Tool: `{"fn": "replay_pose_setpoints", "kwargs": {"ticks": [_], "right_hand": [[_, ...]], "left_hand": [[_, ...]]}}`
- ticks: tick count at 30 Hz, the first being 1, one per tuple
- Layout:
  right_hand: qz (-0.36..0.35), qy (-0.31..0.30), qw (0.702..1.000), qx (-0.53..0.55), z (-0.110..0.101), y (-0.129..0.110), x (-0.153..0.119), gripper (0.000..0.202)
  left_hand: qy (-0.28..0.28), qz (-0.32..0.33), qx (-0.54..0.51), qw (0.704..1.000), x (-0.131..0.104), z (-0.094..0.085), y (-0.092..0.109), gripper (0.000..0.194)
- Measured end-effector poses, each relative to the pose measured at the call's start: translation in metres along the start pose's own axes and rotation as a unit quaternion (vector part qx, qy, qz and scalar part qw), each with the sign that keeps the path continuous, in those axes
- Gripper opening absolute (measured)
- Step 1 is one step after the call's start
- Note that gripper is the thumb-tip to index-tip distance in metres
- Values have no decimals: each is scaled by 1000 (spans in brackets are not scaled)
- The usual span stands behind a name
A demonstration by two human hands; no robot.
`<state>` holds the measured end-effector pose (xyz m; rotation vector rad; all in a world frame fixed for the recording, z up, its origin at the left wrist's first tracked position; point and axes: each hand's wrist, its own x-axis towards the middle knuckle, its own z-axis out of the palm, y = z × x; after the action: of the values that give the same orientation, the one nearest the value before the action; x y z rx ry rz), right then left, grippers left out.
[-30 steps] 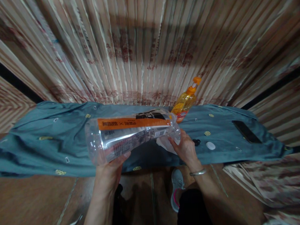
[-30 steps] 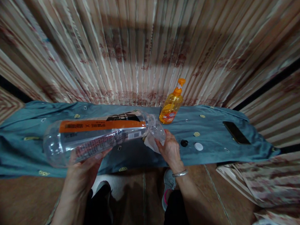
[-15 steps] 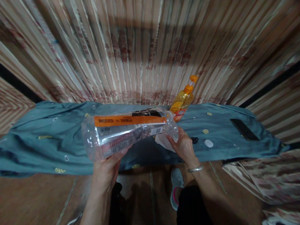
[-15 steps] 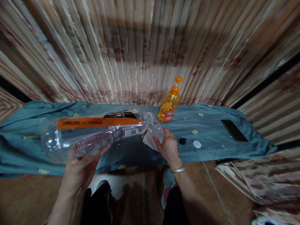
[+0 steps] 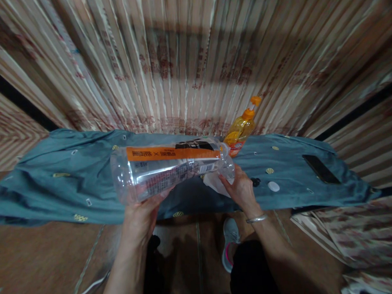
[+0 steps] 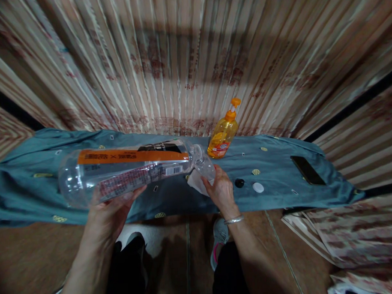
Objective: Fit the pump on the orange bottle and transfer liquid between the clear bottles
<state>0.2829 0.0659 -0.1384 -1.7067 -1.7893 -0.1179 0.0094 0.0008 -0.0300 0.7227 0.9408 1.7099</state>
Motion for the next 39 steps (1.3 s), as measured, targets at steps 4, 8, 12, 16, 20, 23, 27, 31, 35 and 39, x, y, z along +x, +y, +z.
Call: {"fn": "replay_pose_setpoints", "kwargs": {"ticks": [4,8,12,16,20,23,27,31,35,39], "right_hand": [[-3,-1,1000,-1,0,0,0,80],[-4,7,1000,-1,1,1,0,81],[2,11,1000,2,1,0,0,78],[1,14,1000,4,1,-1,-1,77],[1,14,1000,7,1,-2,0,75],[2,11,1000,7,0,-2,0,75],[11,8,1000,6,0,-4,0,76],[7,10,1000,9,0,-3,0,75],[6,4,1000,10,0,-1,0,72],[6,7,1000,7,1,0,0,73]], "left_hand": [[-4,0,-7,1000,-1,-1,0,46],[-4,2,-12,1000,-1,0,0,46],[-1,-1,-4,1000,-1,-1,0,46],[-3,-6,8,1000,-1,-1,0,46],[2,-7,6,1000,-1,-1,0,46],[-7,-3,-5,1000,-1,1,0,44],[-13,1,-6,1000,0,1,0,45],[-16,-4,5,1000,-1,0,0,42],[-11,-12,-1,1000,-1,0,0,53],[-4,-10,-5,1000,-1,1,1,49]]}}
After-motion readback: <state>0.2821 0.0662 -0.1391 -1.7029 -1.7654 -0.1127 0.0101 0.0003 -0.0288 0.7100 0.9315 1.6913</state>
